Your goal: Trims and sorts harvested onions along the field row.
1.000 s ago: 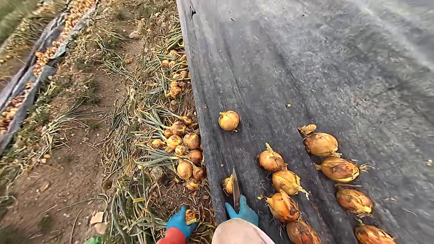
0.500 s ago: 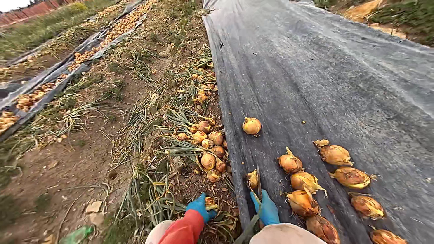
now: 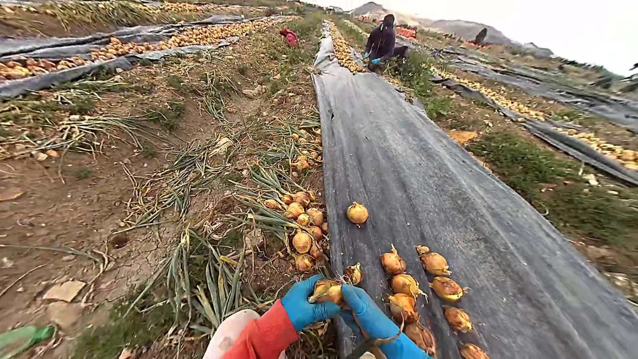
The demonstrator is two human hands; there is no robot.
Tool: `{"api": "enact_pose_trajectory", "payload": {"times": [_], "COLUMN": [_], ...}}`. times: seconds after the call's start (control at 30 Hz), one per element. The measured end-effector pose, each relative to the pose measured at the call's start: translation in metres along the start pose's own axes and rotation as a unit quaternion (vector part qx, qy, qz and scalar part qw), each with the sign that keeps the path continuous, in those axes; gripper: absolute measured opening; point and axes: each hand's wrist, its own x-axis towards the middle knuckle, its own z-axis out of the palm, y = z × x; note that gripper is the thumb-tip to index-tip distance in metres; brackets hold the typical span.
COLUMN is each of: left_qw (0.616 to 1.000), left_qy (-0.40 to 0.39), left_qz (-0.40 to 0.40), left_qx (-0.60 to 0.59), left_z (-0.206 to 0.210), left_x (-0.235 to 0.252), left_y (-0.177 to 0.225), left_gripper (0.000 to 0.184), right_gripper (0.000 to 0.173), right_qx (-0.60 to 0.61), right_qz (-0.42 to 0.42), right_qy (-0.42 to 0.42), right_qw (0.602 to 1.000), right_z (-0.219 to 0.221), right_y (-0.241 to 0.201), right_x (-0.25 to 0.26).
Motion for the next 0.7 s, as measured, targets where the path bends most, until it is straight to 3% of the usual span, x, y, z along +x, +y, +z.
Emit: {"api": "enact_pose_trajectory", "payload": {"times": [0.03,0.1,0.2,0.3,0.43,0.5,0.6,0.67,0.7], "left_qw": [0.999,0.996,0.997,0.969,0.982,0.979,0.929,0.933,0.944], "left_qy": [-0.018,-0.049,-0.052,-0.044,-0.041,-0.001,0.170,0.211,0.162], "left_qz": [-0.006,-0.022,-0.014,-0.056,-0.058,-0.101,-0.238,-0.205,-0.166], "left_qx": [-0.032,-0.069,0.063,0.238,0.178,0.176,0.226,0.208,0.235], "left_z": [-0.002,-0.009,-0.024,-0.030,-0.021,-0.019,-0.054,-0.060,-0.047], "left_x": [-0.001,0.002,0.021,0.051,0.101,0.121,0.140,0.139,0.138], "left_y": [0.003,0.005,-0.005,-0.010,-0.033,-0.049,-0.072,-0.070,-0.052], "left_gripper": [0.061,0.054,0.067,0.072,0.064,0.054,0.059,0.049,0.043], "right_gripper": [0.073,0.067,0.054,0.056,0.061,0.063,0.059,0.052,0.050], "right_qx": [-0.027,-0.081,-0.091,0.019,0.189,0.252,0.281,0.186,0.127], "right_qz": [-0.019,-0.031,-0.009,0.014,0.077,0.108,0.114,0.145,0.169], "right_qy": [-0.013,-0.043,-0.055,-0.030,0.007,0.020,0.035,0.070,0.075], "right_qw": [0.999,0.995,0.994,0.999,0.979,0.961,0.952,0.969,0.975], "right_z": [-0.008,-0.020,-0.027,-0.024,-0.038,-0.047,-0.068,-0.082,-0.085], "right_y": [0.000,-0.004,0.005,0.039,0.066,0.078,0.083,0.099,0.111], "right_x": [0.001,0.009,0.024,0.042,0.049,0.043,0.020,0.015,0.019]}}
